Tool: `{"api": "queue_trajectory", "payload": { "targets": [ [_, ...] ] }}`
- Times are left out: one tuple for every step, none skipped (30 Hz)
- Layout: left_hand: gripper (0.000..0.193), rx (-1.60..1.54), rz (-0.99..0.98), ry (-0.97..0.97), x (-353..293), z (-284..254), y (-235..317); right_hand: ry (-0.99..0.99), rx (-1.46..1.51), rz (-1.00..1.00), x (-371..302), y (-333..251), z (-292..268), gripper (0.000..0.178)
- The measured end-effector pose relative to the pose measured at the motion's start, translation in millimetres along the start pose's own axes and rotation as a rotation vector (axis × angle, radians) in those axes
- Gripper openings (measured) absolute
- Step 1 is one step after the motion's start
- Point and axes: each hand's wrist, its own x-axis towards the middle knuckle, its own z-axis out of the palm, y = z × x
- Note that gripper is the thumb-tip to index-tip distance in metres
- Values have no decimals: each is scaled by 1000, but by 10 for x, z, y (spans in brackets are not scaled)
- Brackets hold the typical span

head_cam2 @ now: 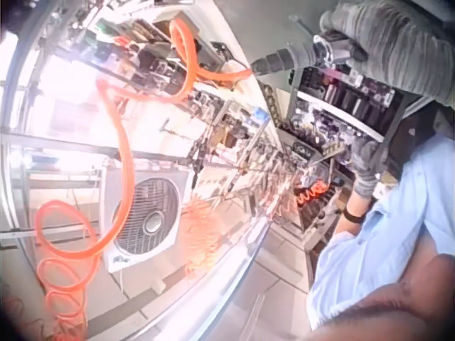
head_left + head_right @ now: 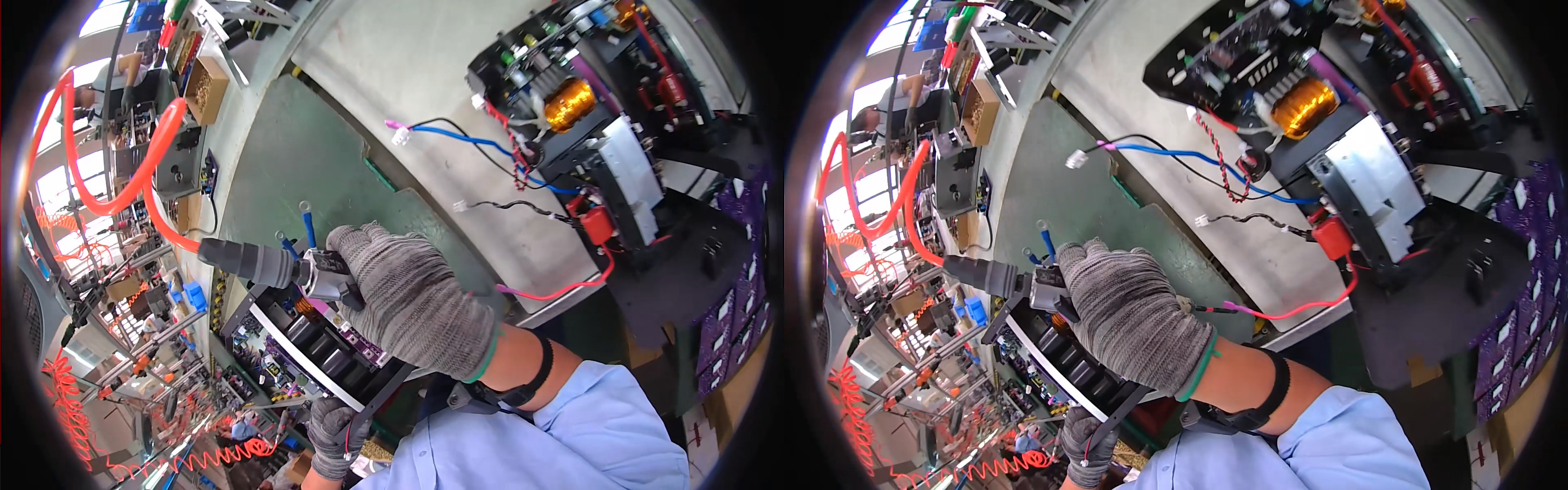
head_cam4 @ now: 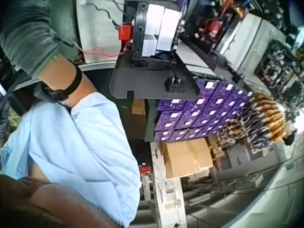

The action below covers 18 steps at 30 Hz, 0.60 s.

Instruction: Manually assemble components into an electronic housing and secure them with a powered screwdriver on an assembly line.

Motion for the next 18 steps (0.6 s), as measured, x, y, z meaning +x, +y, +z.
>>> {"api": "queue_trajectory", "payload": {
  "targets": [
    [31, -7, 2, 31, -6, 20, -11, -10, 14, -8, 6, 20, -19, 43],
    [32, -18, 8, 63, -13, 28, -21, -19, 22, -14, 10, 29, -31, 43],
    [32, -15, 1, 57, -9, 24, -23, -46, 15, -10, 27, 39, -33, 40],
    [31, -39, -11, 36, 5, 9, -17, -50, 18, -9, 45, 59, -20, 40],
    [31, -71, -21, 22, 15, 1, 3, -23, 30, -25, 52, 62, -21, 40],
    [30, -106, -27, 13, 21, -10, 23, 4, 36, -45, 56, 33, -40, 39],
    [31, -99, -18, 10, 16, -4, -9, 0, 16, -53, 46, -24, -89, 39],
    [32, -41, 13, 54, 11, 11, -13, 4, 23, -72, 36, -106, -142, 40],
    [32, -53, 6, 35, 70, -25, 49, 7, 20, -89, 19, -211, -217, 40],
    [33, -69, 3, 20, 151, -78, 114, -6, -14, -114, 10, -359, -312, 40],
    [31, -98, 19, 22, 234, -120, 202, -21, 41, -76, 7, -545, -392, 42],
    [28, -161, 56, 38, 449, -154, 386, -26, 74, -29, -13, -750, -518, 44],
    [28, -182, 82, 43, 581, -136, 469, -7, 94, -49, -29, -993, -629, 47],
    [28, -204, 110, 47, 650, -130, 550, 23, 65, -115, -22, -1207, -731, 45],
    [26, -156, 173, -37, 692, -109, 661, 14, 10, -150, -53, -1347, -861, 45],
    [24, -88, 231, -81, 850, -69, 653, 24, 125, -139, 43, -1436, -896, 41],
    [24, -79, 133, -149, 909, -7, 775, 26, 253, -79, 8, -1529, -921, 38],
    [27, -119, 132, -175, 951, -96, 845, 32, 390, 14, -114, -1661, -859, 36]
  ]
}}
